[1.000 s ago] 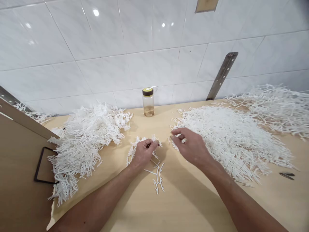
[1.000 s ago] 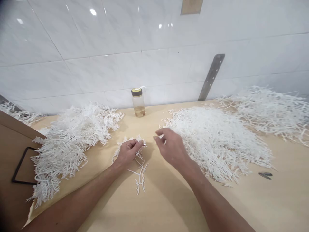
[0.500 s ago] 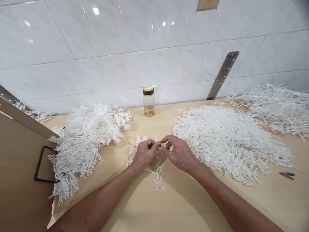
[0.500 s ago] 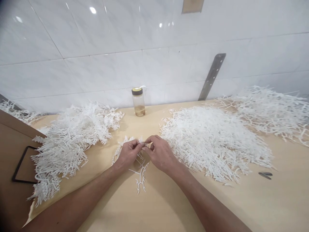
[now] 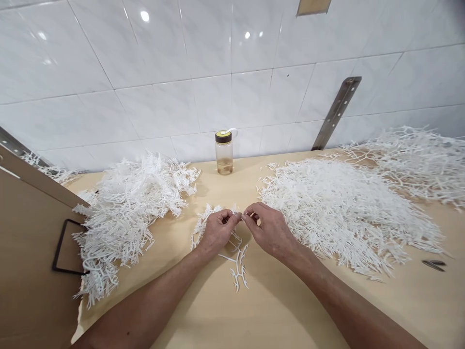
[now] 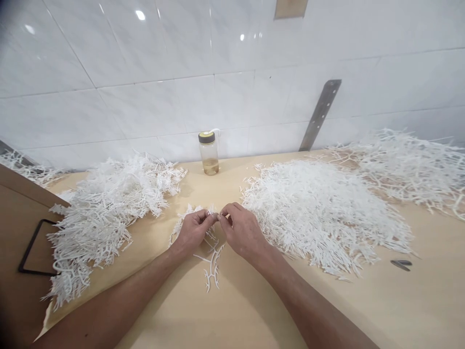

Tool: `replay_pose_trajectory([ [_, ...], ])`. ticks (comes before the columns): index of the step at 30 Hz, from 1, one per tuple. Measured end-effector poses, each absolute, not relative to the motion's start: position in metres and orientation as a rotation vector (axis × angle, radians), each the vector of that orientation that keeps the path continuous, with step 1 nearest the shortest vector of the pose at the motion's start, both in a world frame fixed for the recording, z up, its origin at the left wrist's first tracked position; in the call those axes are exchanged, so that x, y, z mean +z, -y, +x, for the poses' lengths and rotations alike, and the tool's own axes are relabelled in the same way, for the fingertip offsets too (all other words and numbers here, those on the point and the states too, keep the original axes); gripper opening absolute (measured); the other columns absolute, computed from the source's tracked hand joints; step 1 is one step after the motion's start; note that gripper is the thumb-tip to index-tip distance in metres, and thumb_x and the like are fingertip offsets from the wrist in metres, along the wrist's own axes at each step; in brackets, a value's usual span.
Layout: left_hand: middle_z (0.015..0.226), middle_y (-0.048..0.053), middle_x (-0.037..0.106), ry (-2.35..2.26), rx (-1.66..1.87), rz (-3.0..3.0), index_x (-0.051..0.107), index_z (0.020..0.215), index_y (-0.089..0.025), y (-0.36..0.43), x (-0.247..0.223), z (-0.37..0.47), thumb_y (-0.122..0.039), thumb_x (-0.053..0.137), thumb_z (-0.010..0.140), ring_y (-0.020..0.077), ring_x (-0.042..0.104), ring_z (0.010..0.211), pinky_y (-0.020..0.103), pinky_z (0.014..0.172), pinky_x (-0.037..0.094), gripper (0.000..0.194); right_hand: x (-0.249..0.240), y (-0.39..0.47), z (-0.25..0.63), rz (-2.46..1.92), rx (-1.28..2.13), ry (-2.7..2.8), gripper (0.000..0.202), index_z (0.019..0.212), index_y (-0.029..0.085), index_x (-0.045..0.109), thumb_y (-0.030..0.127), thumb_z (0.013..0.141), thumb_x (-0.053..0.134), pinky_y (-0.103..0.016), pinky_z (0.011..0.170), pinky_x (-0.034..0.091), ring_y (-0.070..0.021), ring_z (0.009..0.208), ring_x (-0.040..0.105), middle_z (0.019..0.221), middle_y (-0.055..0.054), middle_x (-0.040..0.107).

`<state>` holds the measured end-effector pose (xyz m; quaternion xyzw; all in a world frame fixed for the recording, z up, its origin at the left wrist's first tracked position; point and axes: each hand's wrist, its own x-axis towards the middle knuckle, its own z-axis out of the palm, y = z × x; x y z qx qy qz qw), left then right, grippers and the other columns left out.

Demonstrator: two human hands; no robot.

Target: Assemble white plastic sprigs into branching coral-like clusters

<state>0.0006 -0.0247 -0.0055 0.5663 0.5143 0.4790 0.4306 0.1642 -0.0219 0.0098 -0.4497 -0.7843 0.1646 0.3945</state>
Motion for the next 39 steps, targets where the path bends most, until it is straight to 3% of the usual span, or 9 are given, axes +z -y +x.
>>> replay_pose_trajectory([
  [13, 0.054, -0.005, 0.039, -1.274, 1.230, 1.415, 0.048, 0.057, -0.018, 0.020, -0.014, -0.002, -0.043, 0.063, 0.078, 0.0103, 0.034, 0.056, 0.024, 0.054, 0.027, 0.035, 0.006, 0.038, 0.148, -1.032, 0.375, 2.141, 0.018, 0.083, 0.019, 0.059, 0.015, 0.095, 0.046, -0.027, 0.060, 0.042, -0.0151, 0.066, 0.052, 0.079, -0.003, 0.055],
  [19, 0.053, -0.006, 0.038, -1.204, 1.153, 1.271, 0.047, 0.060, -0.019, 0.020, -0.012, -0.003, -0.049, 0.069, 0.074, 0.0089, 0.034, 0.052, 0.023, 0.050, 0.027, 0.040, 0.017, 0.063, 0.130, -0.740, 0.555, 2.209, 0.018, 0.082, 0.020, 0.056, 0.015, 0.094, 0.045, -0.029, 0.065, 0.046, -0.0170, 0.074, 0.056, 0.084, -0.006, 0.062],
  [26, 0.054, -0.005, 0.038, -1.288, 1.118, 1.479, 0.056, 0.061, -0.016, 0.027, -0.009, -0.002, -0.047, 0.062, 0.082, 0.0098, 0.034, 0.054, 0.024, 0.051, 0.026, 0.038, 0.026, 0.023, 0.172, -1.257, 0.446, 1.807, 0.009, 0.088, 0.021, 0.058, 0.028, 0.091, 0.053, -0.031, 0.062, 0.047, -0.0183, 0.067, 0.062, 0.078, -0.004, 0.066],
  [32, 0.058, -0.002, 0.045, -1.220, 1.088, 1.492, 0.066, 0.072, -0.016, 0.025, -0.015, -0.002, -0.052, 0.064, 0.082, 0.0116, 0.039, 0.057, 0.024, 0.054, 0.030, 0.037, 0.028, 0.007, 0.199, -1.424, 0.156, 1.708, 0.020, 0.098, 0.018, 0.062, 0.019, 0.081, 0.051, -0.035, 0.069, 0.048, -0.0206, 0.072, 0.064, 0.101, -0.012, 0.067],
  [39, 0.058, -0.003, 0.044, -1.198, 1.072, 1.507, 0.059, 0.066, -0.016, 0.027, -0.011, -0.001, -0.052, 0.063, 0.081, 0.0111, 0.039, 0.056, 0.025, 0.054, 0.029, 0.039, 0.025, 0.020, 0.178, -1.323, 0.597, 1.930, 0.015, 0.093, 0.020, 0.068, 0.030, 0.086, 0.058, -0.029, 0.060, 0.049, -0.0169, 0.066, 0.065, 0.085, -0.004, 0.073],
])
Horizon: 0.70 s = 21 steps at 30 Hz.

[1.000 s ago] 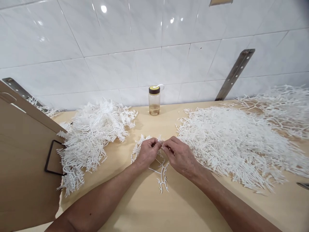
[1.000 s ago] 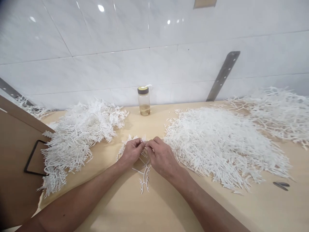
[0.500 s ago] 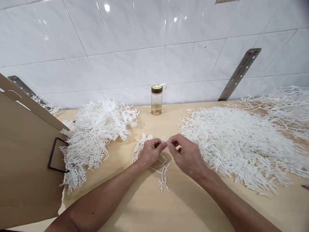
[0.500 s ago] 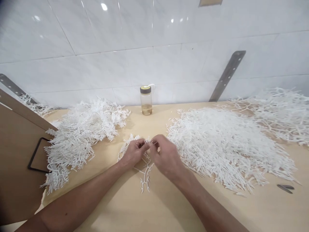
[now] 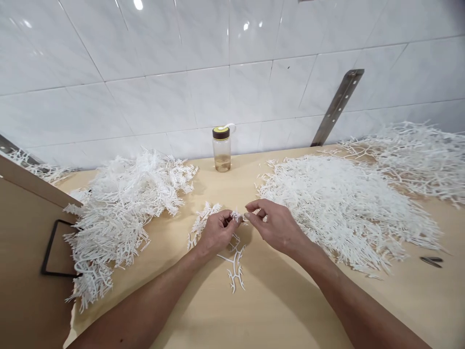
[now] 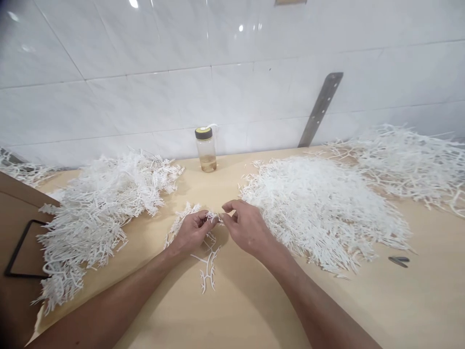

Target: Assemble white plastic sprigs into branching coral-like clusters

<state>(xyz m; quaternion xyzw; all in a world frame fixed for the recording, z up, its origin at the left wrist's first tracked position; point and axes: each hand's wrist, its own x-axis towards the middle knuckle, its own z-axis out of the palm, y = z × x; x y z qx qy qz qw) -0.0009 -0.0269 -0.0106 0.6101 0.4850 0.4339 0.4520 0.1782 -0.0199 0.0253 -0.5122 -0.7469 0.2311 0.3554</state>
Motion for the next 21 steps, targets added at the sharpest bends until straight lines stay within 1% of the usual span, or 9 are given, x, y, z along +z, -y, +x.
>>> replay_pose_trajectory([
  [4, 0.058, -0.003, 0.041, -1.207, 1.040, 1.527, 0.056, 0.065, -0.017, 0.027, -0.009, -0.001, -0.048, 0.064, 0.080, 0.0108, 0.036, 0.055, 0.025, 0.053, 0.027, 0.036, 0.021, 0.020, 0.175, -1.272, 0.652, 1.988, 0.011, 0.090, 0.021, 0.070, 0.026, 0.086, 0.060, -0.030, 0.064, 0.049, -0.0153, 0.067, 0.065, 0.090, -0.004, 0.073],
  [7, 0.058, -0.004, 0.040, -1.215, 1.021, 1.540, 0.056, 0.065, -0.017, 0.026, -0.009, -0.001, -0.046, 0.063, 0.080, 0.0108, 0.035, 0.055, 0.025, 0.053, 0.026, 0.034, 0.021, 0.019, 0.175, -1.258, 0.644, 2.015, 0.011, 0.084, 0.022, 0.069, 0.022, 0.087, 0.059, -0.029, 0.065, 0.047, -0.0151, 0.069, 0.063, 0.085, -0.002, 0.072],
  [10, 0.056, -0.004, 0.039, -1.243, 1.009, 1.556, 0.053, 0.062, -0.018, 0.026, -0.009, 0.000, -0.042, 0.061, 0.081, 0.0108, 0.035, 0.054, 0.024, 0.052, 0.026, 0.032, 0.021, 0.019, 0.175, -1.269, 0.614, 2.037, 0.012, 0.079, 0.021, 0.065, 0.019, 0.087, 0.057, -0.028, 0.063, 0.044, -0.0152, 0.069, 0.062, 0.079, -0.001, 0.069],
  [16, 0.056, -0.004, 0.041, -1.307, 1.032, 1.625, 0.048, 0.060, -0.018, 0.026, -0.010, 0.003, -0.028, 0.054, 0.081, 0.0103, 0.038, 0.054, 0.023, 0.052, 0.027, 0.024, 0.020, 0.018, 0.174, -1.308, 0.523, 2.116, 0.011, 0.078, 0.020, 0.059, 0.014, 0.085, 0.053, -0.026, 0.059, 0.039, -0.0136, 0.061, 0.056, 0.072, 0.000, 0.064],
  [21, 0.054, -0.004, 0.042, -1.376, 0.986, 1.700, 0.050, 0.058, -0.018, 0.026, -0.005, 0.008, -0.024, 0.052, 0.079, 0.0102, 0.040, 0.052, 0.022, 0.051, 0.029, 0.021, 0.017, 0.015, 0.184, -1.304, 0.525, 2.198, 0.011, 0.077, 0.019, 0.058, 0.012, 0.084, 0.053, -0.025, 0.057, 0.036, -0.0129, 0.061, 0.052, 0.069, 0.001, 0.062],
])
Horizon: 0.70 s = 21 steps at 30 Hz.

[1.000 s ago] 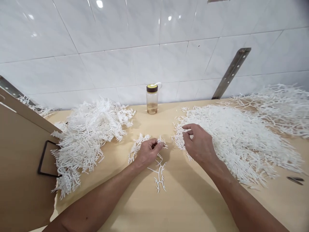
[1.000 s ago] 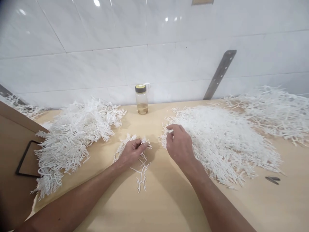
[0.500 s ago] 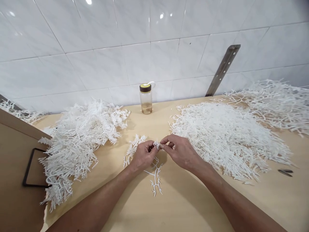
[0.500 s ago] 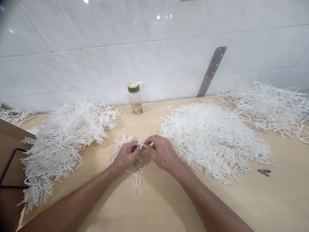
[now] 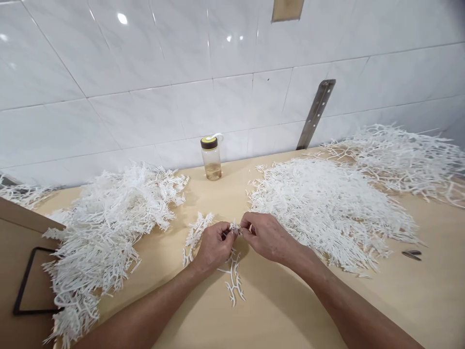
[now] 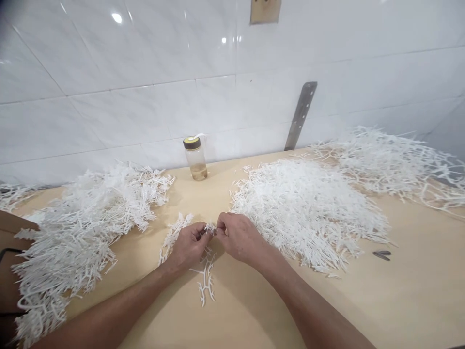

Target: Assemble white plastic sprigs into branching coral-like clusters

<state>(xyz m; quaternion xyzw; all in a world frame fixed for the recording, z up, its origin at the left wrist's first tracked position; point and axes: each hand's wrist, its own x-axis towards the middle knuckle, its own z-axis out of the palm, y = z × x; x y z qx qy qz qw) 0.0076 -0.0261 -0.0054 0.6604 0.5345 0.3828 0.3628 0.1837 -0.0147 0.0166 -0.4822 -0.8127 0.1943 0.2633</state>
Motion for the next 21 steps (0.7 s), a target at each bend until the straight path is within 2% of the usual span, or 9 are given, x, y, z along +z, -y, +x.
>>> replay_pose_trajectory([
  [5, 0.055, -0.004, 0.045, -1.380, 0.987, 1.688, 0.056, 0.061, -0.018, 0.025, -0.004, 0.009, -0.028, 0.055, 0.079, 0.0106, 0.042, 0.053, 0.021, 0.050, 0.031, 0.020, 0.020, 0.014, 0.189, -1.288, 0.554, 2.196, 0.012, 0.073, 0.019, 0.056, 0.010, 0.080, 0.054, -0.025, 0.057, 0.035, -0.0122, 0.060, 0.049, 0.066, 0.002, 0.060],
  [10, 0.055, -0.004, 0.045, -1.306, 0.990, 1.598, 0.057, 0.065, -0.017, 0.026, -0.006, 0.003, -0.035, 0.057, 0.082, 0.0108, 0.042, 0.053, 0.022, 0.050, 0.032, 0.024, 0.022, 0.014, 0.182, -1.310, 0.764, 2.034, 0.008, 0.074, 0.019, 0.056, 0.013, 0.078, 0.056, -0.024, 0.054, 0.035, -0.0114, 0.059, 0.049, 0.065, 0.002, 0.059],
  [15, 0.059, -0.003, 0.045, -1.301, 1.082, 1.556, 0.058, 0.069, -0.017, 0.026, -0.010, -0.003, -0.046, 0.059, 0.086, 0.0110, 0.042, 0.056, 0.022, 0.052, 0.033, 0.034, 0.007, 0.012, 0.170, -1.193, 1.017, 1.806, 0.003, 0.077, 0.019, 0.056, 0.019, 0.080, 0.057, -0.023, 0.053, 0.039, -0.0109, 0.059, 0.050, 0.068, 0.002, 0.058],
  [21, 0.059, -0.003, 0.048, -1.321, 1.101, 1.557, 0.056, 0.068, -0.017, 0.026, -0.016, -0.006, -0.047, 0.058, 0.088, 0.0115, 0.044, 0.057, 0.023, 0.053, 0.033, 0.036, -0.005, 0.012, 0.163, -1.132, 1.256, 1.596, 0.011, 0.077, 0.020, 0.053, 0.027, 0.084, 0.059, -0.021, 0.044, 0.037, -0.0086, 0.047, 0.046, 0.060, 0.006, 0.051],
])
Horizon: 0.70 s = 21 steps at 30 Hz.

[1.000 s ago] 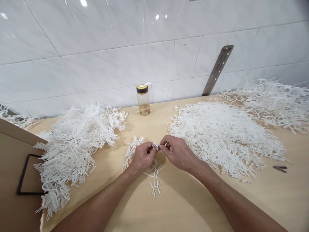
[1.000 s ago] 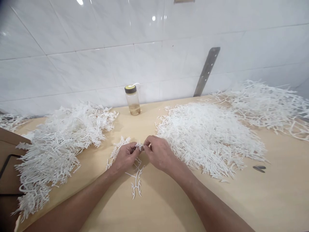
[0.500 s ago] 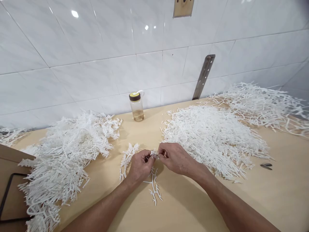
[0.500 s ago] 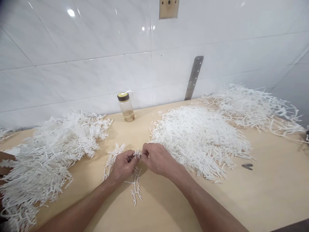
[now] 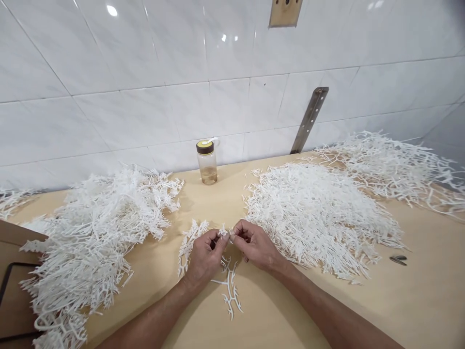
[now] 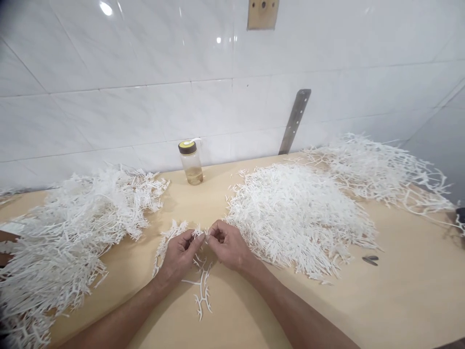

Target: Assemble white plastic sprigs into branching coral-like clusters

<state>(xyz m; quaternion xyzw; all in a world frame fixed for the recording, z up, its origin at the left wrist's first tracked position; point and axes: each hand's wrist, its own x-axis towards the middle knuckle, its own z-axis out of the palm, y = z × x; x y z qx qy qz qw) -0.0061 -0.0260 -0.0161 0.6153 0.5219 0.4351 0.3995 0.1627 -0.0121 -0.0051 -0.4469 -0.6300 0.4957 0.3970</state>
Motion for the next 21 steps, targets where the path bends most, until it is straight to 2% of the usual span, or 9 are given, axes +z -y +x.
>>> replay_pose_trajectory([
  [5, 0.060, -0.003, 0.049, -1.322, 1.093, 1.565, 0.057, 0.068, -0.017, 0.0278, -0.0159, -0.0062, -0.045, 0.057, 0.089, 0.0114, 0.044, 0.057, 0.023, 0.054, 0.033, 0.035, -0.0064, 0.0123, 0.1644, -1.115, 1.298, 1.574, 0.013, 0.077, 0.020, 0.055, 0.030, 0.085, 0.059, -0.021, 0.041, 0.037, -0.0081, 0.045, 0.045, 0.063, 0.005, 0.051],
  [13, 0.058, -0.002, 0.050, -1.342, 1.069, 1.546, 0.057, 0.067, -0.017, 0.0283, -0.0120, -0.0028, -0.042, 0.059, 0.086, 0.0116, 0.046, 0.055, 0.023, 0.053, 0.035, 0.031, -0.0025, 0.0172, 0.1670, -1.103, 1.187, 1.630, 0.013, 0.072, 0.019, 0.054, 0.025, 0.082, 0.061, -0.021, 0.047, 0.035, -0.0085, 0.051, 0.044, 0.060, 0.005, 0.051],
  [21, 0.056, -0.001, 0.056, -1.378, 1.055, 1.561, 0.060, 0.065, -0.017, 0.0224, -0.0094, 0.0004, -0.038, 0.061, 0.083, 0.0115, 0.048, 0.053, 0.022, 0.052, 0.036, 0.028, -0.0117, 0.0110, 0.1677, -1.083, 1.223, 1.567, 0.009, 0.079, 0.018, 0.058, 0.025, 0.080, 0.063, -0.021, 0.047, 0.038, -0.0084, 0.049, 0.045, 0.060, 0.005, 0.052],
])
